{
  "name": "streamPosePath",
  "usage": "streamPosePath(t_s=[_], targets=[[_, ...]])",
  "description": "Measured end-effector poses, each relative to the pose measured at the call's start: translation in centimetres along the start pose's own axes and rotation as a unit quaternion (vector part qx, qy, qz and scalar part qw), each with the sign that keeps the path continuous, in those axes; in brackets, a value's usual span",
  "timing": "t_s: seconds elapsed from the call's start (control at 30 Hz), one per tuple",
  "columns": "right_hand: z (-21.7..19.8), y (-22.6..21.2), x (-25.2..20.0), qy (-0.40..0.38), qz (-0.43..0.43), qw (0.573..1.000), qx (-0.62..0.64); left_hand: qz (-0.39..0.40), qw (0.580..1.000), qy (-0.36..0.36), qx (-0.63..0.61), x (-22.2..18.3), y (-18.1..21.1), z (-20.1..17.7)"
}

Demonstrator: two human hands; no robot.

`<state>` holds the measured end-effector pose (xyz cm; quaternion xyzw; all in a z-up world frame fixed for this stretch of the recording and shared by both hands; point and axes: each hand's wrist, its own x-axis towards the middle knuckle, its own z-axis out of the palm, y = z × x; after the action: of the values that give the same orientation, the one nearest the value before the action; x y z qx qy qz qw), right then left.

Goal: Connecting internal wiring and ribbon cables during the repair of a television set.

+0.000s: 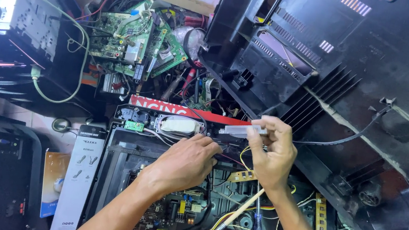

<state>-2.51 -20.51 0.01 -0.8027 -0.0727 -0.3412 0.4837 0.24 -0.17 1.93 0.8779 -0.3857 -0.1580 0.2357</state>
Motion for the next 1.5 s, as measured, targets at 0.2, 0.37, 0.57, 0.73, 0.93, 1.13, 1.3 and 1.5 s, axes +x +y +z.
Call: streamPosePath(t_s=[0.2,0.37,0.57,0.73,0.93,1.13,1.3,1.5], targets=[[-0.1,0.4,-0.1,-0.087,0.04,0.99,-0.105,0.002,1.0,-0.006,0.004,-0.3,0.4,-0.4],[-0.1,2.2,-0.8,-0.17,0.051,0.965,-0.191,-0.001,1.0,-0.021,0.015,-0.5,0.8,-1.1],[-0.2,3.5,-1.6,-0.248,0.078,0.914,-0.31,-0.001,1.0,-0.029,0.01,-0.5,0.4,-0.5],[-0.1,2.2,-0.4,-0.257,0.088,0.914,-0.302,-0.018,0.998,-0.055,-0.013,0.0,-0.4,1.2],[0.0,3.4,-1.0,-0.294,0.082,0.916,-0.262,0.006,1.0,-0.026,0.002,-0.2,-0.9,1.8],[-0.3,2.8,-0.4,-0.354,0.099,0.898,-0.241,0.002,1.0,-0.029,-0.001,-0.2,-0.9,1.8],[-0.1,3.0,-0.6,-0.325,0.069,0.907,-0.26,0.003,0.999,-0.034,0.0,-0.1,-1.0,1.9],[0.2,3.8,-0.9,-0.337,0.076,0.89,-0.299,-0.002,0.999,-0.039,-0.009,-0.2,-0.9,1.6]])
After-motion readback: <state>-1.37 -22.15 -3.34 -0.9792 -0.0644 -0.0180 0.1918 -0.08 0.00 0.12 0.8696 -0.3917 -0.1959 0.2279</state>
